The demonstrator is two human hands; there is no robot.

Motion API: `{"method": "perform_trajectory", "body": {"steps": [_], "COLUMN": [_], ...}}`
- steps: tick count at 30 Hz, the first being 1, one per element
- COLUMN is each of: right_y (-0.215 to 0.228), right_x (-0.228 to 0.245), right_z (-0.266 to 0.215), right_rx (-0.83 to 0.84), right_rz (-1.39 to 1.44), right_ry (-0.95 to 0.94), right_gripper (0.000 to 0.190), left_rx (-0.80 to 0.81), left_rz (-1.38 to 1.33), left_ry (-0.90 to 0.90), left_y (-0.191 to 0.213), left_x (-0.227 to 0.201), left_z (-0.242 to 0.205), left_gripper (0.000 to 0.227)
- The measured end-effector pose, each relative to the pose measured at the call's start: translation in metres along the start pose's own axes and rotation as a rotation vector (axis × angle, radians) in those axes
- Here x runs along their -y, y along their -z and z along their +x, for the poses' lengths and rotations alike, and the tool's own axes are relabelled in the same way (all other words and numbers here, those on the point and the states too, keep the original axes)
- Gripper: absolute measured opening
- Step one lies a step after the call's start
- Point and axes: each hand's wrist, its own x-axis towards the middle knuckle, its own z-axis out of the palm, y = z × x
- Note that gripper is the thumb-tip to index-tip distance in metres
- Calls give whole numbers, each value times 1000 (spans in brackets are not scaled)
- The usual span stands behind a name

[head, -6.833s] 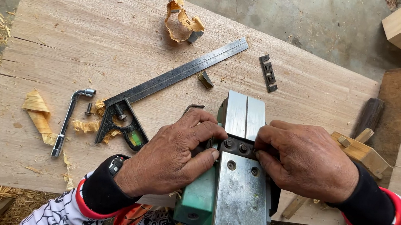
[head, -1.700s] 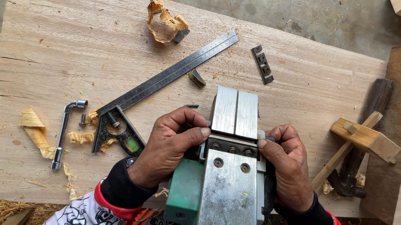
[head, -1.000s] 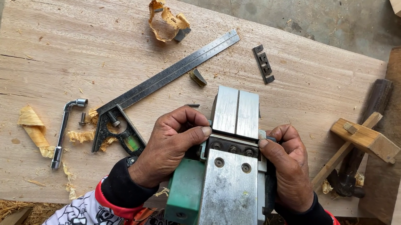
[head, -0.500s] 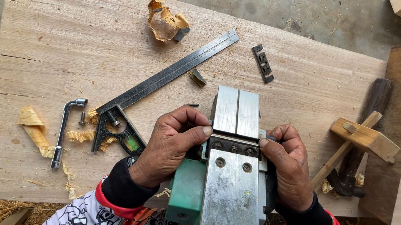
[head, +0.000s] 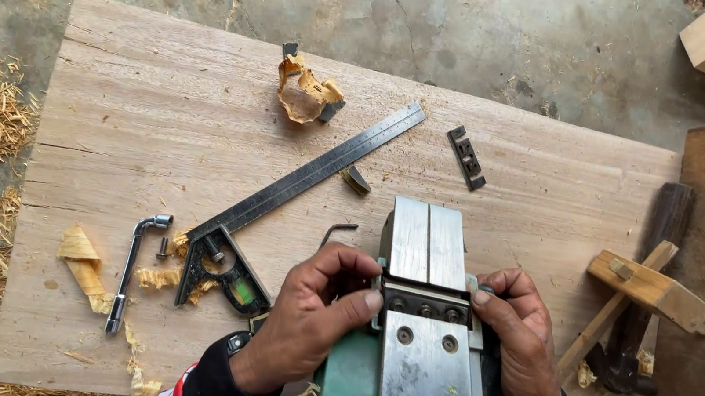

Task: The person assembles a green and silver handheld tool by inserting small metal components into a slot, tightening them with an Allen key, and adjusting a depth gauge. The person then uses the tool to cut a groove into a piece of wood.

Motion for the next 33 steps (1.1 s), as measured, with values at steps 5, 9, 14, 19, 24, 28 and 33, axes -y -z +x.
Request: {"method": "perform_trajectory", "body": {"steps": [5,9,14,19,24,28,33], "right_y": [13,21,20,24,7,-11,7], "right_x": [-8,-12,-10,-5,39,80,93], "right_z": [7,9,8,10,-4,-5,5], "right_rx": [-44,-29,-33,-22,68,271,324], "right_rz": [53,64,48,-45,-599,-1155,-1172], "right_ry": [-2,3,25,55,530,908,464], "right_gripper": [14,15,16,18,29,30,34], "left_rx": [98,100,100,105,125,133,150], "left_rz": [346,504,602,593,552,519,520], "left_ry": [-274,-240,-271,-258,-277,-244,-305], "left_y": [-10,-15,-14,-13,-11,-10,1], "left_x": [-22,-31,-31,-29,-27,-31,-37], "left_z": [-10,-10,-10,-7,-4,-5,-7], "left_gripper": [23,23,24,25,28,32,33]}}
